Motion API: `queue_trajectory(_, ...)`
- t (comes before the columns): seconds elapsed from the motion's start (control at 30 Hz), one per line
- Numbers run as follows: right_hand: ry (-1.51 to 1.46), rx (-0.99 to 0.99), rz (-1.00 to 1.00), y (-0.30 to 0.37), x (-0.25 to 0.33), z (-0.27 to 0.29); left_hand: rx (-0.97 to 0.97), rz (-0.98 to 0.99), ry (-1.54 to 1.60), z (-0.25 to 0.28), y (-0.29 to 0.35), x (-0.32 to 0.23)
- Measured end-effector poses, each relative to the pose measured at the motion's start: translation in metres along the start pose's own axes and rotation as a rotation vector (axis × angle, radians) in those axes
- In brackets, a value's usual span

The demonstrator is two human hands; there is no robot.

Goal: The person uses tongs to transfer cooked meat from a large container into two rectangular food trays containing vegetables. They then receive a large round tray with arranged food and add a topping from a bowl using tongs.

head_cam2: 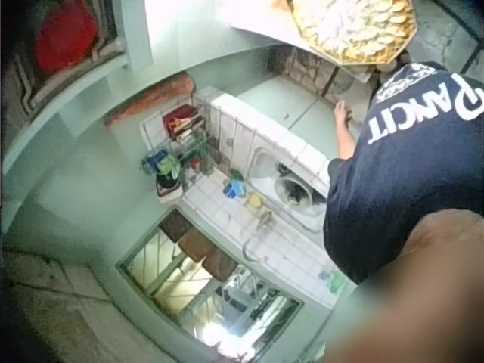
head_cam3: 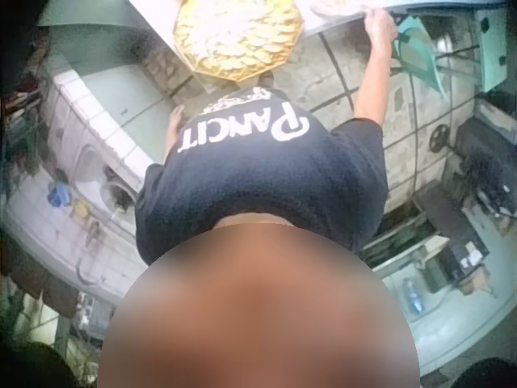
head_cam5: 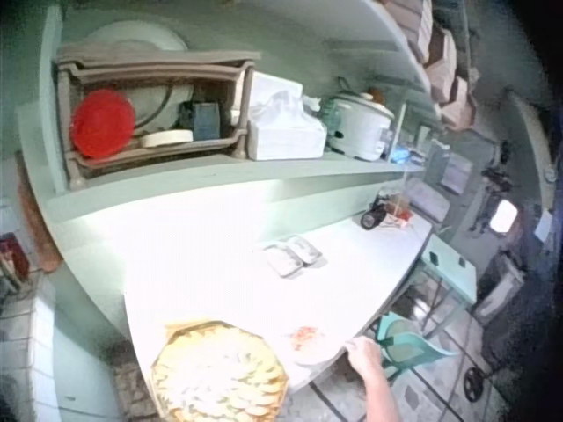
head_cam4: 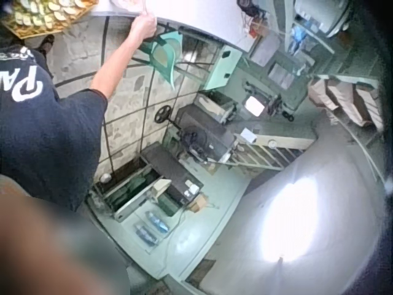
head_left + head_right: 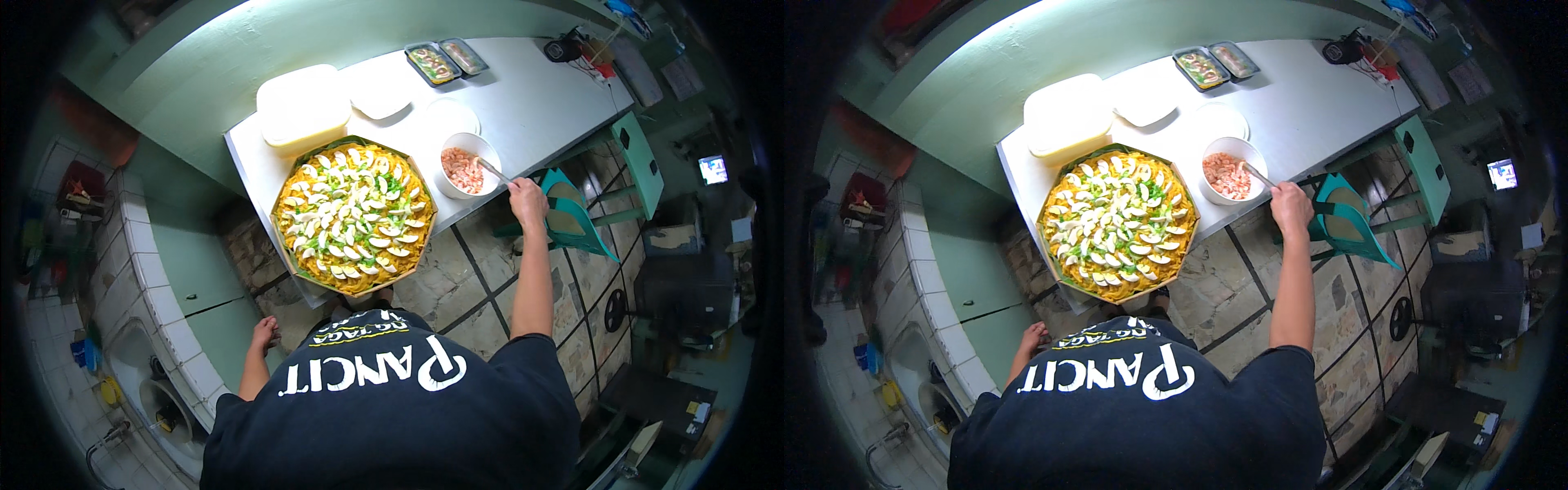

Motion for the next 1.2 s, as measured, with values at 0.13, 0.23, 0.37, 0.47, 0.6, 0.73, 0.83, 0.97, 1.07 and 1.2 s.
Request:
queue_trajectory(0.13, -0.208, -0.072, 0.183, 0.014, 0.031, 0.005, -0.005, -0.026, 0.013, 0.004, 0.002, 0.014)
queue_trajectory(0.23, -0.510, -0.035, 0.408, 0.023, 0.090, -0.019, -0.048, 0.025, 0.019, 0.004, 0.011, 0.020)
queue_trajectory(0.37, -0.571, 0.195, 0.483, 0.042, 0.178, -0.069, -0.069, 0.040, 0.034, -0.002, 0.025, 0.013)
queue_trajectory(0.47, -0.472, 0.164, 0.604, 0.052, 0.220, -0.082, -0.086, 0.020, 0.061, -0.004, 0.034, 0.011)
queue_trajectory(0.6, -0.302, 0.145, 0.603, 0.052, 0.234, -0.085, -0.083, 0.022, 0.121, -0.006, 0.037, 0.028)
queue_trajectory(0.73, -0.559, 0.073, 0.512, 0.031, 0.193, -0.058, -0.074, 0.062, 0.126, -0.007, 0.036, 0.060)
queue_trajectory(0.83, -0.527, -0.188, 0.439, 0.000, 0.122, -0.009, -0.023, 0.016, 0.069, -0.005, 0.033, 0.072)
queue_trajectory(0.97, -0.220, -0.214, 0.178, -0.010, 0.034, 0.021, 0.016, 0.075, -0.087, -0.001, 0.022, 0.071)
queue_trajectory(1.07, -0.039, -0.036, 0.087, 0.000, 0.010, 0.007, 0.006, 0.057, 0.023, 0.000, 0.009, 0.051)
queue_trajectory(1.2, 0.048, 0.014, 0.131, 0.008, 0.012, -0.015, -0.013, -0.038, 0.056, -0.003, -0.004, 0.008)
Point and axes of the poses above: each hand's wrist, its own y-axis away from the middle knuckle, its own z-axis out of the back of the hand, x = y × z, the point moved 4 cm from there along -y, towards the middle knuckle, and after that the axes turned 1 degree about x, right-handed, at the moved point
